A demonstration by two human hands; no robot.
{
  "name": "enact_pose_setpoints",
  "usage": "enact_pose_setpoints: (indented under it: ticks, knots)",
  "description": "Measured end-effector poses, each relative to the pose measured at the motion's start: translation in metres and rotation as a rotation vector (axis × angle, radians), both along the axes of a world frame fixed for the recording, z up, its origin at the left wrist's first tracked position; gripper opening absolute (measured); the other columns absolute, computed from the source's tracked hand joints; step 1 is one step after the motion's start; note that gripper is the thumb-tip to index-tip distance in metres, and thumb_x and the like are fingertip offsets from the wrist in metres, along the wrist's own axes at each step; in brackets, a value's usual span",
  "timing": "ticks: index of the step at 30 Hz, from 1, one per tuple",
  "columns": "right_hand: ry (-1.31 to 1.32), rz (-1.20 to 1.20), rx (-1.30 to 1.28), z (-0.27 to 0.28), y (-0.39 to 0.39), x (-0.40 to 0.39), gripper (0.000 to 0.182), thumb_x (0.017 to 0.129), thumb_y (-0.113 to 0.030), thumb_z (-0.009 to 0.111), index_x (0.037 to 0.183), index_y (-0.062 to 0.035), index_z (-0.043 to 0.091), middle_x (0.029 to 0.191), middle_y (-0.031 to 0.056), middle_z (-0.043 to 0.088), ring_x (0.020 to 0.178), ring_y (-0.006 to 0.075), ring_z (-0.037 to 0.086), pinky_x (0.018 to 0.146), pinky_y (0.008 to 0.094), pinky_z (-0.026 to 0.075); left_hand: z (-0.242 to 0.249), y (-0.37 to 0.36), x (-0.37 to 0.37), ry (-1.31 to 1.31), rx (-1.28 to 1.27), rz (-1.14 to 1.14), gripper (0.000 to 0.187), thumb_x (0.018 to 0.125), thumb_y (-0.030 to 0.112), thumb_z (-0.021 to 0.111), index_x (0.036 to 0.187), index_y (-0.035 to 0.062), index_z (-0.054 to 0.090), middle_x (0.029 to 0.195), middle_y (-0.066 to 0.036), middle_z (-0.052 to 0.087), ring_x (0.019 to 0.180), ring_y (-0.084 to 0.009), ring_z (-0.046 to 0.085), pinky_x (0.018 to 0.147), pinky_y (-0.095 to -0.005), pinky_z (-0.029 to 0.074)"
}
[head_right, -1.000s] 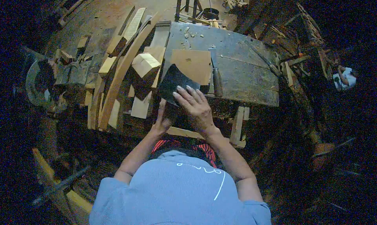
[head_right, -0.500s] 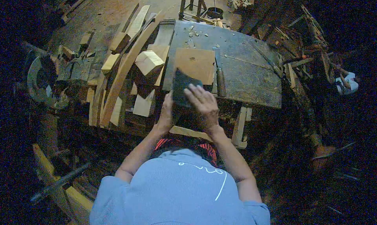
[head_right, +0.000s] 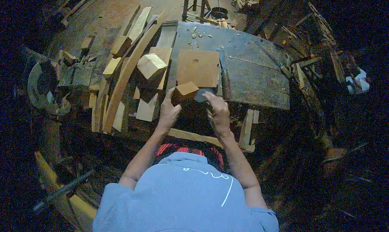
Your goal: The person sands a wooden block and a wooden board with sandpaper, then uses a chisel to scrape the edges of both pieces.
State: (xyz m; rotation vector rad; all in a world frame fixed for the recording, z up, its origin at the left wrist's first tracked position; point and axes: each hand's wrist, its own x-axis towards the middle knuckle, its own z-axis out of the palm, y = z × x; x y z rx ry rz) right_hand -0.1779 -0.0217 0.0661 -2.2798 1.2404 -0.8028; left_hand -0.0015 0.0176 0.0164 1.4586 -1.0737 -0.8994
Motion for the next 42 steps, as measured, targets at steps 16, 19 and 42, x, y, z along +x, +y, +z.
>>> enact_pose_setpoints:
  ticks: [16, 19, 42]
  knots:
    - [-0.436, -0.129, 0.749, -0.004, -0.024, -0.029, 0.031, 0.081, 0.000, 0.048, 0.111, -0.0029, 0.056, 0.100, 0.0071, 0.062, 0.087, 0.0100, 0.057, 0.076, 0.0219, 0.044, 0.033, -0.003, 0.004, -0.201, -0.075, -0.729, 0.053, 0.066, 0.009, 0.064, 0.115, 0.0004, 0.048, 0.137, -0.016, 0.030, 0.127, -0.0263, 0.035, 0.100, -0.0317, 0.034]
    - [-0.531, -0.169, 0.739, 0.005, -0.021, -0.024, 0.036, 0.084, -0.004, 0.052, 0.119, -0.0044, 0.051, 0.107, 0.0066, 0.059, 0.089, 0.0088, 0.056, 0.075, 0.0207, 0.045, 0.033, -0.005, 0.001, 0.096, 0.176, -0.752, 0.053, 0.068, 0.008, 0.063, 0.118, 0.0007, 0.046, 0.118, -0.009, 0.048, 0.108, -0.0162, 0.046, 0.096, -0.0281, 0.035]
    - [0.079, 0.100, -0.221, 0.029, 0.014, -0.003, 0.038, 0.084, -0.011, 0.049, 0.121, -0.0062, 0.050, 0.121, 0.0109, 0.054, 0.109, 0.0233, 0.052, 0.094, 0.0396, 0.037, 0.020, 0.006, 0.000, -0.137, 0.066, -0.245, 0.052, 0.067, 0.006, 0.060, 0.117, 0.0045, 0.046, 0.098, -0.019, 0.057, 0.095, -0.0299, 0.056, 0.085, -0.0350, 0.044]
